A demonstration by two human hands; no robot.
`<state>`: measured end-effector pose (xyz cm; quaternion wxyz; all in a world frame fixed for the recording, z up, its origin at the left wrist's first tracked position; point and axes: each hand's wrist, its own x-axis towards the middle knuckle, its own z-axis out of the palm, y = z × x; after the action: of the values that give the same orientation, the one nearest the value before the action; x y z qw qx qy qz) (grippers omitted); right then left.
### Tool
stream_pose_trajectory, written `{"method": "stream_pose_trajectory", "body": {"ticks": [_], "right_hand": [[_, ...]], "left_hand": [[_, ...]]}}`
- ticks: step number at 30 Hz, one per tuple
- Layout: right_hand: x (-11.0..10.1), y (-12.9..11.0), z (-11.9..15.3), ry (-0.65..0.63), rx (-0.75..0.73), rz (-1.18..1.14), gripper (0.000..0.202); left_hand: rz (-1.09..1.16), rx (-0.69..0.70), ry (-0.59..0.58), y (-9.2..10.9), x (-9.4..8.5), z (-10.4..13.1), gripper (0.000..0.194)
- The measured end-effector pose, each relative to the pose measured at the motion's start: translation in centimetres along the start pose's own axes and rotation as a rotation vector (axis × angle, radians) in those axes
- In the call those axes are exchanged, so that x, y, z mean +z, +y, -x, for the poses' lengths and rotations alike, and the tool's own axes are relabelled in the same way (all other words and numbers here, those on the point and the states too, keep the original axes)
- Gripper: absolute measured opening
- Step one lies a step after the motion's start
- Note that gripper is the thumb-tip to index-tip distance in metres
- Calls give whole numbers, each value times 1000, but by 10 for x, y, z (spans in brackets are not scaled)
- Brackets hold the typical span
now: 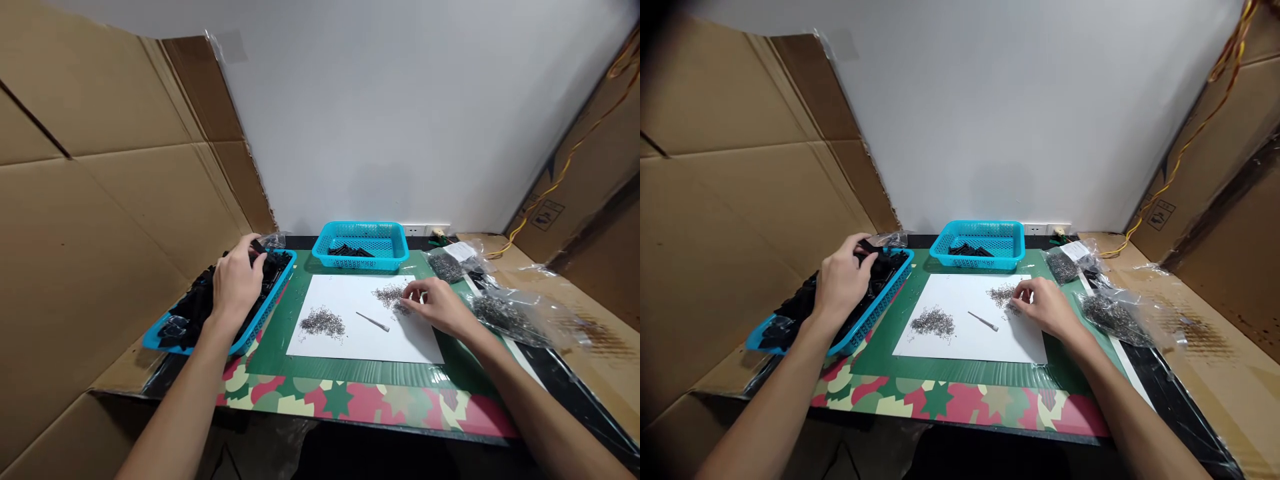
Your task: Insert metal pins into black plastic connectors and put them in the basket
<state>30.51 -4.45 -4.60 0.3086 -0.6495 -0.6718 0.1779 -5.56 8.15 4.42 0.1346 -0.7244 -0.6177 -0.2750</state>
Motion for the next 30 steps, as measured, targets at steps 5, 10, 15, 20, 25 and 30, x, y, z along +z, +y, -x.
{"method": "stream_pose_trajectory", "body": {"ticks": [5,10,15,20,25,30], "right_hand": [[6,-1,0,-147,4,-82,14],[12,-2,1,-169,31,-14,12],[10,-6,4,-238,-3,13,14],[8,-8,8,-207,-38,-85,12],[9,-19,10,-300,-45,-603,21],[22,-33,13,-413,-69,-995,29]], "left_hand": [[-68,-37,163,8,-11,15,35],[135,-25,209,13,-7,34,33],[750,-74,31,35,2,69,35],[1152,-119,-204,69,8,110,30],[1466,-295,-512,94,17,138,36],[1557,-320,-595,109,27,152,34]]}}
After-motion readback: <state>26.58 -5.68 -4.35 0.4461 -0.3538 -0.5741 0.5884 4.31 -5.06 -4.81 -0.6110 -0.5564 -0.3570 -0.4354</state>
